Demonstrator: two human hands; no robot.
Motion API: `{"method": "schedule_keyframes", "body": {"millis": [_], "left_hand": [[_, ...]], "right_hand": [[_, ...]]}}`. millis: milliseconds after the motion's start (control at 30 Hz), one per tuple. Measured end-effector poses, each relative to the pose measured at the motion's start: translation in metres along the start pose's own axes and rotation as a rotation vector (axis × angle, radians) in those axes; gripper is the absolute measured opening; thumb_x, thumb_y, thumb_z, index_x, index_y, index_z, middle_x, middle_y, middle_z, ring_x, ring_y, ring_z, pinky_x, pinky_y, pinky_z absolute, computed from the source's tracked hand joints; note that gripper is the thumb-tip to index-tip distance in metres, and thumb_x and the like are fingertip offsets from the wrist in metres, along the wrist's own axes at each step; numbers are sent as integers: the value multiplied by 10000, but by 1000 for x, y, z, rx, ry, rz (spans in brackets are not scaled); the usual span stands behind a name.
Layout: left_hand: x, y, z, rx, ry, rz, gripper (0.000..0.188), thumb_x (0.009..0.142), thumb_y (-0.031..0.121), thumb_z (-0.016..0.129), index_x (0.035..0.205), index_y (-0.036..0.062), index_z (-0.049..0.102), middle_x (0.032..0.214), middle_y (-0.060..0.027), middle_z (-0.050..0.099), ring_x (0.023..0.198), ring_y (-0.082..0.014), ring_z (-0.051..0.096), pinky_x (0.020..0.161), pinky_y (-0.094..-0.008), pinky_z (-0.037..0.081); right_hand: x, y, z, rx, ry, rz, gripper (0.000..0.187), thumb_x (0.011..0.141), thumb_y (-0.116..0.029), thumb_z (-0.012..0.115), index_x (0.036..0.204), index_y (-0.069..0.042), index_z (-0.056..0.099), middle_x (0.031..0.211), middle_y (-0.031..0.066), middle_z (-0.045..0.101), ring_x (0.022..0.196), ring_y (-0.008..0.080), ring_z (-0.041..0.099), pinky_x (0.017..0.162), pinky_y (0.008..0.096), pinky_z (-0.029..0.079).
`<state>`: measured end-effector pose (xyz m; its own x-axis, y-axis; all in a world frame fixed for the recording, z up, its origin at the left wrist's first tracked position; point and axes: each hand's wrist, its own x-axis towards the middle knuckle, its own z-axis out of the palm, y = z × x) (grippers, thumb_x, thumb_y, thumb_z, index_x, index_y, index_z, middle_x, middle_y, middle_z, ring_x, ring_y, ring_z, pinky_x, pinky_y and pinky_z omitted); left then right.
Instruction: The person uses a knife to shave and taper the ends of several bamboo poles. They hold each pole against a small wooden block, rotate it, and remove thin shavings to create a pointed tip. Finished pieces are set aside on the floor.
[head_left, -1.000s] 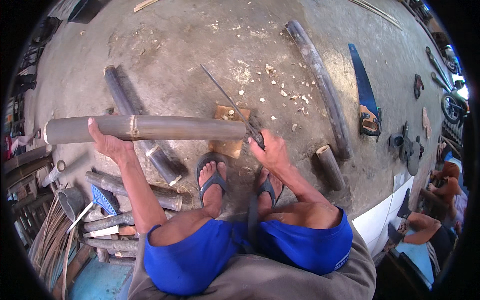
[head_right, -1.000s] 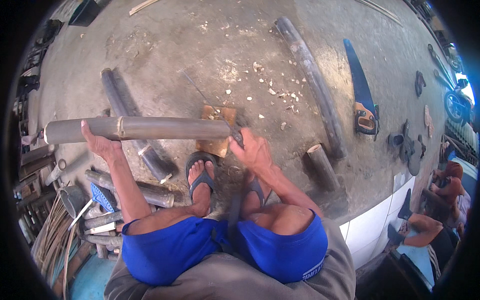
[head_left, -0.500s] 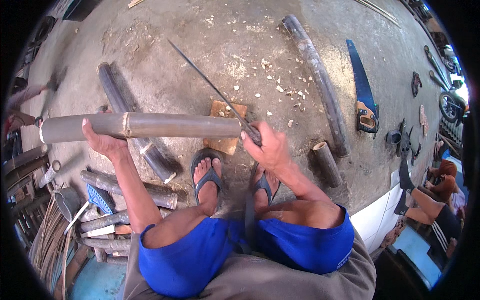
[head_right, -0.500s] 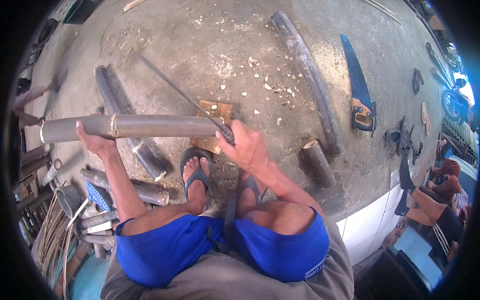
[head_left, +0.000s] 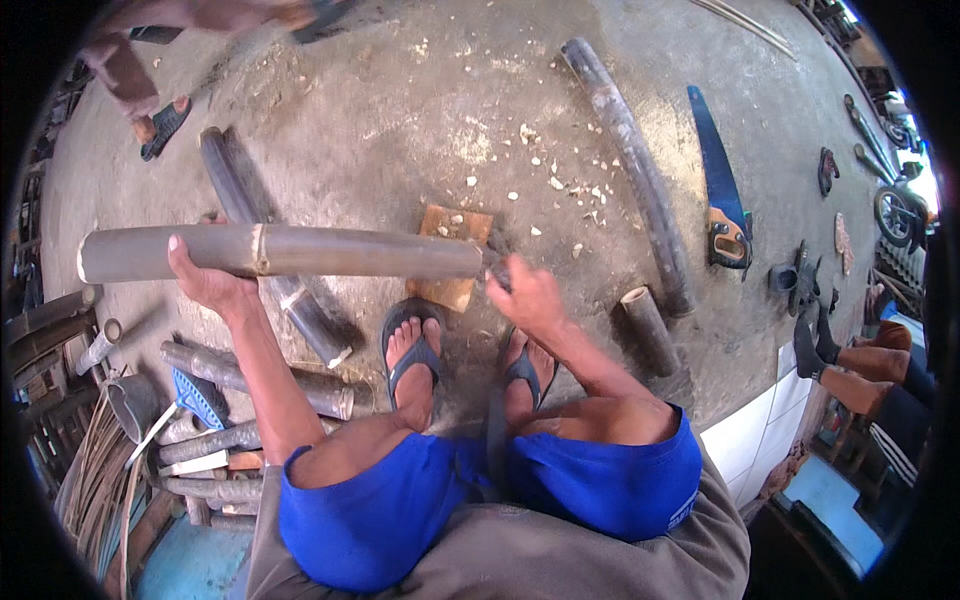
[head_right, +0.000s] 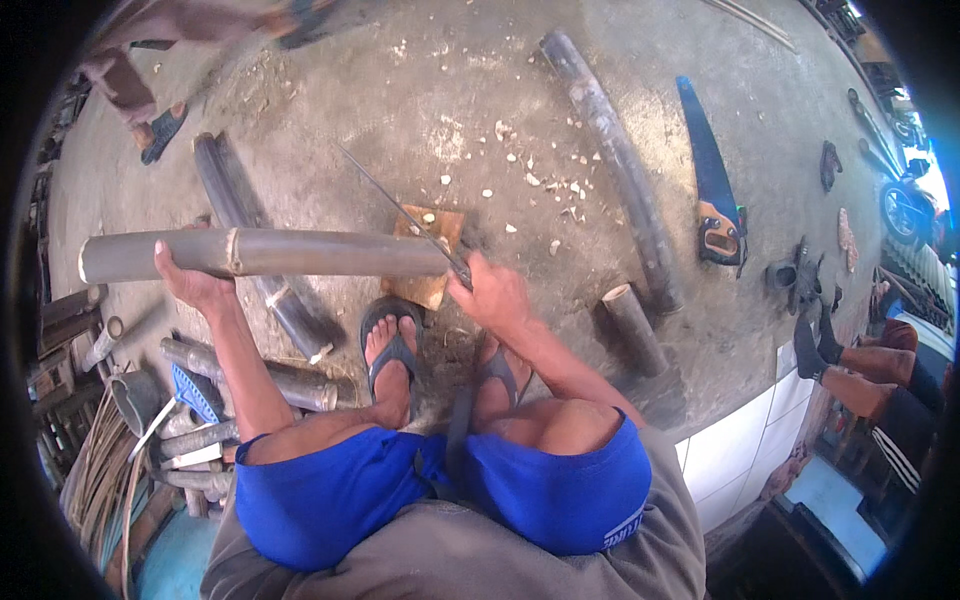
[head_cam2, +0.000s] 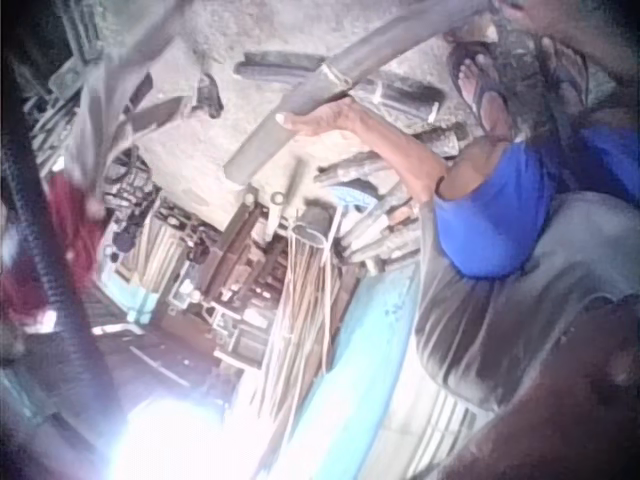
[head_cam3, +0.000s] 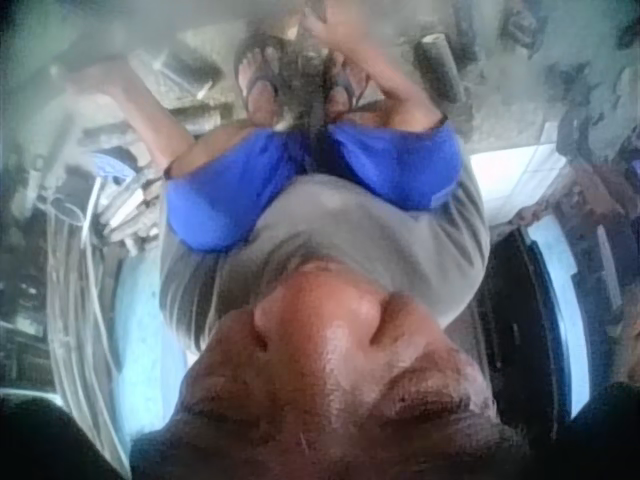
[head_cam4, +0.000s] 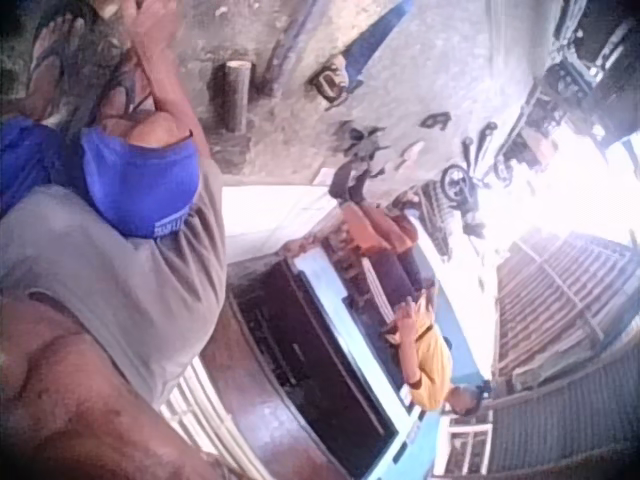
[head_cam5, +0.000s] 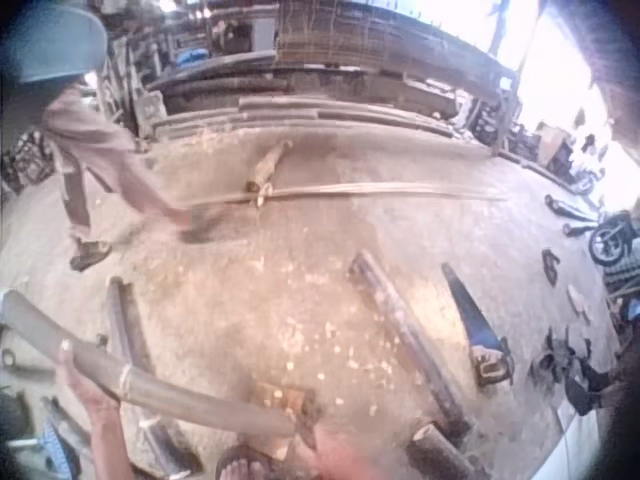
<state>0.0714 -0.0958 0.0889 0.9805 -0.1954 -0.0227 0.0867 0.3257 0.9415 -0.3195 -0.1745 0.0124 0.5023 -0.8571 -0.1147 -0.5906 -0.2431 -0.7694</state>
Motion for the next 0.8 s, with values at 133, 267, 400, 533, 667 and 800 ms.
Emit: {"method": "schedule_keyframes", "body": {"millis": [133,267,400,533,667,800], "left_hand": [[-4,5,-6,-53,-52,-61,572,873,447,685,1213,19,518,1019,-187,649,946,-338,650,851,-501,549],[9,22,-21,-39,45,-2,652,853,456,707,1250,-21,508,1012,-182,647,953,-340,654,874,-488,538],[3,15,3,6,32,17,674,844,455,715,1247,-46,512,983,-186,648,946,-332,662,872,-475,534],[-1,15,8,-5,14,19,653,845,458,700,1219,-46,520,972,-188,643,944,-327,658,868,-464,532],[13,17,-11,-33,-40,21,650,842,497,678,1159,-57,550,972,-188,636,932,-332,650,868,-464,530],[9,14,-12,-34,-55,16,684,828,542,671,1133,-62,573,991,-190,639,928,-339,647,879,-471,529]], "right_hand": [[-2,64,25,-297,-221,168,350,932,-325,664,996,17,624,812,288,697,788,465,713,677,568,553],[14,-12,0,-61,-204,122,360,929,-327,674,1016,20,633,798,288,695,796,467,713,681,570,554],[10,-55,-34,116,57,-67,366,921,-329,681,1021,21,636,805,285,698,783,470,710,677,563,558],[-7,37,27,-198,-100,120,358,901,-313,699,1026,18,640,793,272,697,748,464,704,652,549,557],[10,3,13,-137,-132,51,341,890,-301,713,990,17,638,780,265,691,720,456,705,622,536,542],[10,-42,-19,161,66,-83,353,897,-311,706,956,26,618,817,265,696,713,462,699,618,537,533]]}}
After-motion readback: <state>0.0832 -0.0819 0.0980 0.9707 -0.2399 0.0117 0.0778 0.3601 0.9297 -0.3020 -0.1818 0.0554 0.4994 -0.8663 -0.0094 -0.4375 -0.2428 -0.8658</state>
